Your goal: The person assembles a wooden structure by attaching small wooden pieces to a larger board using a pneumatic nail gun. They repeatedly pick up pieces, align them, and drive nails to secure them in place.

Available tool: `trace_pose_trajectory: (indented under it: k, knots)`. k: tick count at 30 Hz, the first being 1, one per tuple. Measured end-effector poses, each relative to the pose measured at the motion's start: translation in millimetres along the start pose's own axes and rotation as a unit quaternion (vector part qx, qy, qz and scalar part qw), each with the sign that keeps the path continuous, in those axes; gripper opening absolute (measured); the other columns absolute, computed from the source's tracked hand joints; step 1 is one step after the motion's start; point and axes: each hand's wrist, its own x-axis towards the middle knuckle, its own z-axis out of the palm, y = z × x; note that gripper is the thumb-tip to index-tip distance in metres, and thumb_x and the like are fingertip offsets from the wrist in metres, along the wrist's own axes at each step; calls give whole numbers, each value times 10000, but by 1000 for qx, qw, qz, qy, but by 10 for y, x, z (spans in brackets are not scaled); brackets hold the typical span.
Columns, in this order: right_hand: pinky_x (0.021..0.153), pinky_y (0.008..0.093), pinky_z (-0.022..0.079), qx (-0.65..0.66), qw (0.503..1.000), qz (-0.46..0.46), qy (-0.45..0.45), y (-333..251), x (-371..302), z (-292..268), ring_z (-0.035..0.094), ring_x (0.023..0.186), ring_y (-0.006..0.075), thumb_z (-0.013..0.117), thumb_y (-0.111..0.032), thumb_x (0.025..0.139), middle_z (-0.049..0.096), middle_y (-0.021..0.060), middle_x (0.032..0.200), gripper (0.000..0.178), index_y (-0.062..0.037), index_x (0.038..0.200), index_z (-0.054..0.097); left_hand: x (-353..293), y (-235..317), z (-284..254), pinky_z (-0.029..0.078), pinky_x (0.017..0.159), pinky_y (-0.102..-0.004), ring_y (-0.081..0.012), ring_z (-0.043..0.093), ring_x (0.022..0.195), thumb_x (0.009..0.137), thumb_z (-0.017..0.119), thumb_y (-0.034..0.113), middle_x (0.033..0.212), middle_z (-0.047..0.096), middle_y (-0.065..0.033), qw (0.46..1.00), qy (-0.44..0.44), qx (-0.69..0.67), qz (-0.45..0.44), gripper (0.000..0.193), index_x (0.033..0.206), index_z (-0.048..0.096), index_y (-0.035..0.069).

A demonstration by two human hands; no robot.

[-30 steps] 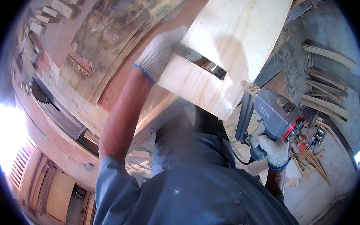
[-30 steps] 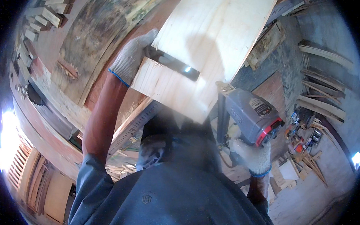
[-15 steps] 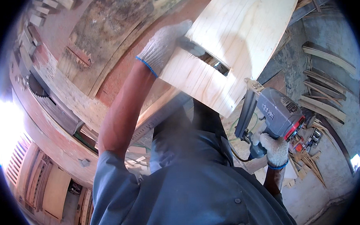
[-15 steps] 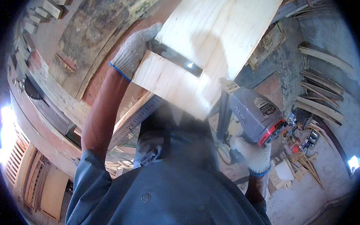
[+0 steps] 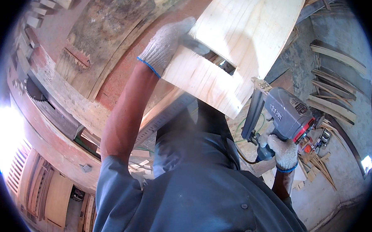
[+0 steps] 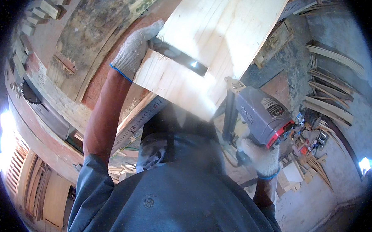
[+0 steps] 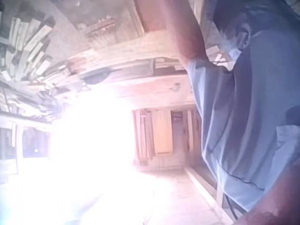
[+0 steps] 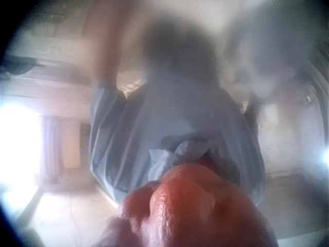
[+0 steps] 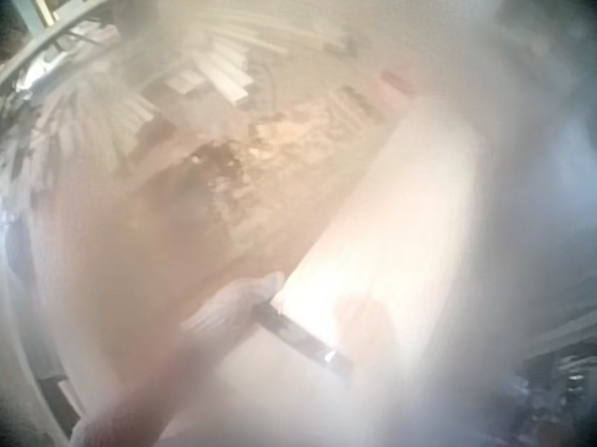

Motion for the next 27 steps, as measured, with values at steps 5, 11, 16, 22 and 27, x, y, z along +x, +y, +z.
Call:
trace_pose_trajectory:
  k: [5,11,16,22,27]
  knots:
    - [730,315,567,-25,1000,-16,9,10,-3,-12,700,821,144,760,18,831,727,51,926,277,-6,1097,686,-7,-8,18,649,725,-319,-260,789,874,1097,541,386,952,768,-183,1000,20,-2,16,441,1203,671,-22]
    - [735,313,560,-45,999,-19,0,14,10,-31,697,816,146,753,20,831,726,46,916,255,-10,1075,688,-14,41,27,659,744,-312,-259,791,852,1097,539,394,940,768,-179,1000,1,-1,4,451,1201,664,-27]
    - [723,308,559,-38,999,-5,-8,-68,7,-7,697,808,141,755,15,831,727,49,909,253,-9,1074,690,-22,51,46,663,758,-315,-255,790,852,1089,552,415,962,768,-179,1000,2,-20,0,481,1211,660,-37]
    - [705,300,556,-57,998,-12,-7,-102,24,-8,699,807,137,756,3,834,728,49,901,247,-10,1072,693,-149,216,209,658,776,-314,-249,787,887,1089,555,417,1051,760,-177,999,3,26,35,516,1270,649,-57]
    - [807,351,564,-125,992,7,-27,-233,28,1,705,880,188,714,-137,872,740,82,981,252,-7,1088,702,-39,102,2,638,863,-332,-236,775,941,1054,621,357,1072,758,-138,991,-76,78,73,462,1310,663,-25]
